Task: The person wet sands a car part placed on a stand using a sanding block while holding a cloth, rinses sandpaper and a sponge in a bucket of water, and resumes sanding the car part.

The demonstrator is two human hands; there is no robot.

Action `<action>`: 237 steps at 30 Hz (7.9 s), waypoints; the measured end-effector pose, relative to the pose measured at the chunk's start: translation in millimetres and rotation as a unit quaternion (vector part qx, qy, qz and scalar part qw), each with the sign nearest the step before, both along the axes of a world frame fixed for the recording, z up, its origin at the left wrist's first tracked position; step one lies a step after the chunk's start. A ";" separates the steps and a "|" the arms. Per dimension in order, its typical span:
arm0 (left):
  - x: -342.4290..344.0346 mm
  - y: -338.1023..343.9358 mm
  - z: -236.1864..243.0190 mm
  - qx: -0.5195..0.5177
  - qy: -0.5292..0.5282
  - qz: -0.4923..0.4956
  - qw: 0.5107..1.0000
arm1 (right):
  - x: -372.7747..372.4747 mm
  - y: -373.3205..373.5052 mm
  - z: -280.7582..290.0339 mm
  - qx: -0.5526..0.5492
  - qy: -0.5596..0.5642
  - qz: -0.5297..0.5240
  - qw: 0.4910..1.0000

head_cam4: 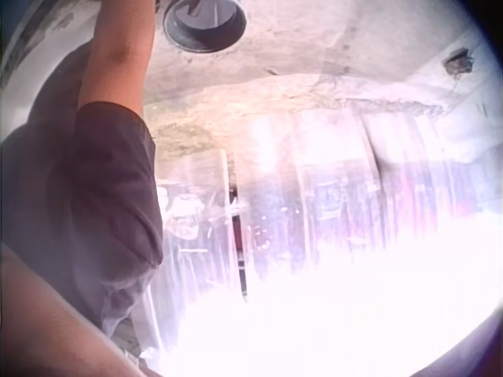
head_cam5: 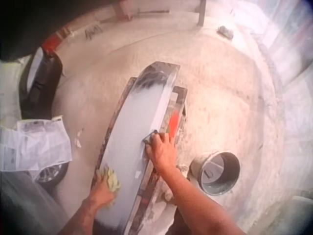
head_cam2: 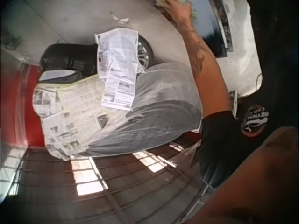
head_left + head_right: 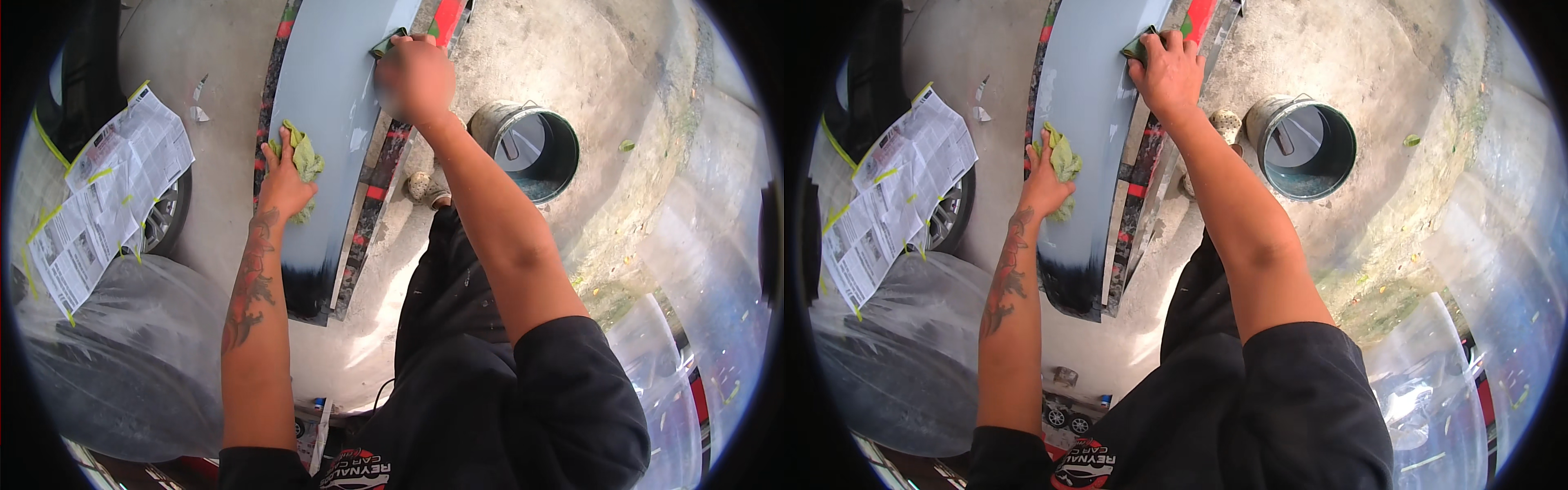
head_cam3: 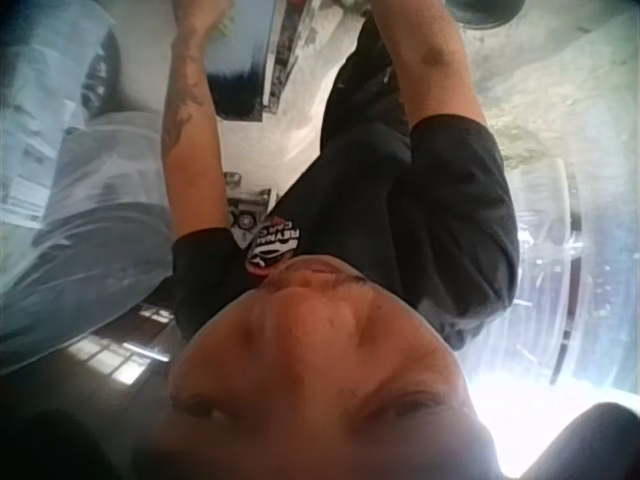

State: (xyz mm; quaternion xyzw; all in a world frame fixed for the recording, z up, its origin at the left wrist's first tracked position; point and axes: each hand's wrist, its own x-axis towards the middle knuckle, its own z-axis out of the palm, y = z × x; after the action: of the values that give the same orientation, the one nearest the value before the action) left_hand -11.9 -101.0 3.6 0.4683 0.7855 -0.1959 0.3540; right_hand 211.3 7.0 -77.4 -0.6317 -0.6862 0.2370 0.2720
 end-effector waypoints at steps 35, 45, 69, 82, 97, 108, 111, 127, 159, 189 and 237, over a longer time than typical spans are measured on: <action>1.4 3.5 -0.6 -0.009 0.015 -0.021 1.000 | 13.0 -49.0 -0.5 -0.029 -0.040 0.132 0.990; 2.3 4.1 2.5 -0.008 -0.001 -0.004 1.000 | 15.7 -13.5 -0.6 -0.051 -0.063 0.079 0.994; -0.2 2.7 4.3 -0.036 -0.028 0.006 0.999 | 42.1 137.8 -17.4 0.072 -0.075 0.031 0.994; 1.2 5.2 8.9 -0.022 -0.043 0.021 0.999 | 54.1 200.8 -18.7 0.064 -0.107 0.018 0.992; 3.2 15.5 16.0 -0.036 -0.069 0.059 0.995 | 59.2 225.7 -25.8 0.030 -0.125 0.015 0.992; 1.4 11.0 12.8 -0.046 -0.037 0.021 0.998 | 61.1 250.6 -13.1 0.059 -0.175 0.016 0.983; -0.3 11.5 12.6 -0.054 -0.038 0.029 0.997 | 54.6 198.6 -7.4 0.014 -0.103 0.075 0.992; 0.7 18.9 15.7 -0.056 -0.077 0.068 0.993 | 21.4 63.9 17.6 -0.082 -0.011 0.123 0.989; 3.7 17.3 16.7 -0.047 -0.059 0.063 0.995 | 35.6 197.2 -14.8 0.059 -0.056 0.000 0.997; -4.5 7.5 7.1 -0.010 -0.028 -0.029 0.999 | 11.5 -45.1 27.3 -0.256 -0.036 0.238 0.936; 41.6 114.5 22.2 0.224 -0.055 0.000 0.973 | 138.7 28.2 15.9 -0.125 0.070 0.078 0.987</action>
State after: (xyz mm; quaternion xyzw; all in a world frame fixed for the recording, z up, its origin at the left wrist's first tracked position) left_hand 29.7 13.4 25.9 0.5458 0.7888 0.0107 0.2825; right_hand 350.0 35.2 -61.5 -0.5871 -0.6776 0.3848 0.2194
